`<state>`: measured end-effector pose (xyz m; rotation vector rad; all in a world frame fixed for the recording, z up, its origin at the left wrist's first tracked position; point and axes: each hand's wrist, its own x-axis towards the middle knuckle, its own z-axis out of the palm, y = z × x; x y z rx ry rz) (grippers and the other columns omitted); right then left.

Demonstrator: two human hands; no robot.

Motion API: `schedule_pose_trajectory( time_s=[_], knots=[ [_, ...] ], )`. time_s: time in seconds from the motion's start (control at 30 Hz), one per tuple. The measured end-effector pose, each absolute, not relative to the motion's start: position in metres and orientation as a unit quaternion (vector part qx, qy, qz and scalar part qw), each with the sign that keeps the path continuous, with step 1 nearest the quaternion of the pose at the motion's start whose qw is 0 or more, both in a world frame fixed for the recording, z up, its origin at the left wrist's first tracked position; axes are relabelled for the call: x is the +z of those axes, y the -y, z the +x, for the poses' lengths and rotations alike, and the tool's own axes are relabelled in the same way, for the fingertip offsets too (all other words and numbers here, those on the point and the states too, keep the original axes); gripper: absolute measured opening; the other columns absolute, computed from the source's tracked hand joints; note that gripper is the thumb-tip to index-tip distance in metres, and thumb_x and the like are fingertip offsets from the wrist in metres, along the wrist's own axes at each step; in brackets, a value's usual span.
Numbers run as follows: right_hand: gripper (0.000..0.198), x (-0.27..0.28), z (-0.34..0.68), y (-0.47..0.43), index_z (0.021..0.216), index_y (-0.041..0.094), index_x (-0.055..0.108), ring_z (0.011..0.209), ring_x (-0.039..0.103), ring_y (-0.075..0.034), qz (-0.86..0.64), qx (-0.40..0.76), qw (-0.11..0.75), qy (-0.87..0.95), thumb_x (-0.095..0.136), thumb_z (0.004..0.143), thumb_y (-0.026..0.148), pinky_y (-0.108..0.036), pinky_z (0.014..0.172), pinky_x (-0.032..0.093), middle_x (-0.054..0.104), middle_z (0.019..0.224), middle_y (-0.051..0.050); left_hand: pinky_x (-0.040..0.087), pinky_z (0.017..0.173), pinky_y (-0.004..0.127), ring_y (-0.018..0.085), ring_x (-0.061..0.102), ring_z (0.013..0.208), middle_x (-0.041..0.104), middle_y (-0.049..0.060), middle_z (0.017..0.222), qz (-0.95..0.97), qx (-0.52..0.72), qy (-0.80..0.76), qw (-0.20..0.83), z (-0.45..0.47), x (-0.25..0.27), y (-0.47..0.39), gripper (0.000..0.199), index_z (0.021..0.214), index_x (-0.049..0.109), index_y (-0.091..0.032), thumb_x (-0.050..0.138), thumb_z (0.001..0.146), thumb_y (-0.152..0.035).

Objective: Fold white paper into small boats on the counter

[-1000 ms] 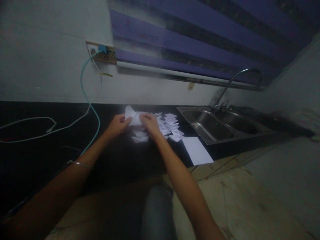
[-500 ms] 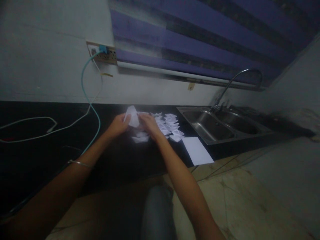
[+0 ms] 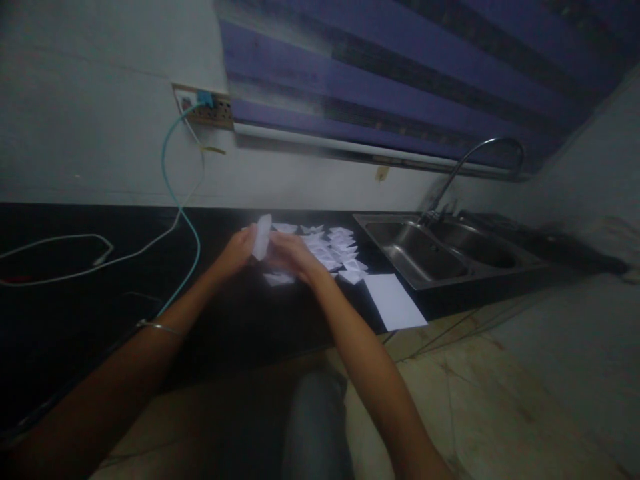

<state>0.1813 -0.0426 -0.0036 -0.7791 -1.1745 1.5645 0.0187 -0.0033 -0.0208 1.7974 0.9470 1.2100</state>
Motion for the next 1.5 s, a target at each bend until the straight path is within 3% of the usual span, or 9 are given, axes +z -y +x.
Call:
schedule_pose_trajectory(
  time_s=[0.27,0.6,0.83,1.13,1.5],
  knots=[
    [0.039,-0.005,0.181,0.043,0.088,0.022,0.067,0.075,0.06,-0.015,-0.322,0.646,0.494,0.485,0.082,0.067,0.051,-0.03,0.067,0.055,0.064,0.081,-0.002,0.038,0.043,0.026,0.015,0.05,0.045,0.053,0.0,0.053,0.723,0.455,-0.368,0.367,0.019,-0.021,0.007,0.054,0.074,0.057,-0.018,0.035,0.097,-0.062],
    [0.039,-0.011,0.18,0.039,0.078,0.02,0.063,0.057,0.052,-0.009,-0.3,0.595,0.507,0.547,0.08,0.07,0.055,-0.025,0.06,0.049,0.055,0.065,0.004,0.039,0.047,0.027,0.016,0.051,0.049,0.055,0.002,0.056,0.739,0.441,-0.386,0.332,0.021,-0.018,0.01,0.058,0.073,0.054,-0.019,0.027,0.098,-0.064],
    [0.038,-0.015,0.18,0.035,0.079,0.019,0.064,0.06,0.055,-0.009,-0.283,0.58,0.518,0.562,0.082,0.07,0.051,-0.023,0.058,0.048,0.059,0.07,0.003,0.044,0.056,0.029,0.018,0.058,0.059,0.063,0.004,0.066,0.759,0.431,-0.381,0.305,0.02,-0.02,0.007,0.064,0.079,0.058,-0.017,0.021,0.098,-0.066],
    [0.033,-0.018,0.179,0.035,0.084,0.02,0.063,0.06,0.057,-0.01,-0.26,0.588,0.516,0.567,0.077,0.077,0.049,-0.024,0.057,0.048,0.06,0.071,0.003,0.041,0.049,0.027,0.016,0.056,0.053,0.064,0.004,0.062,0.75,0.441,-0.349,0.349,0.021,-0.022,0.007,0.066,0.077,0.057,-0.017,0.021,0.097,-0.069],
    [0.035,-0.018,0.177,0.034,0.081,0.02,0.063,0.061,0.057,-0.01,-0.267,0.587,0.518,0.562,0.077,0.076,0.05,-0.024,0.057,0.049,0.059,0.072,0.002,0.042,0.046,0.026,0.016,0.056,0.049,0.063,0.004,0.059,0.734,0.437,-0.361,0.374,0.022,-0.021,0.008,0.062,0.078,0.056,-0.018,0.022,0.098,-0.066]
  ],
)
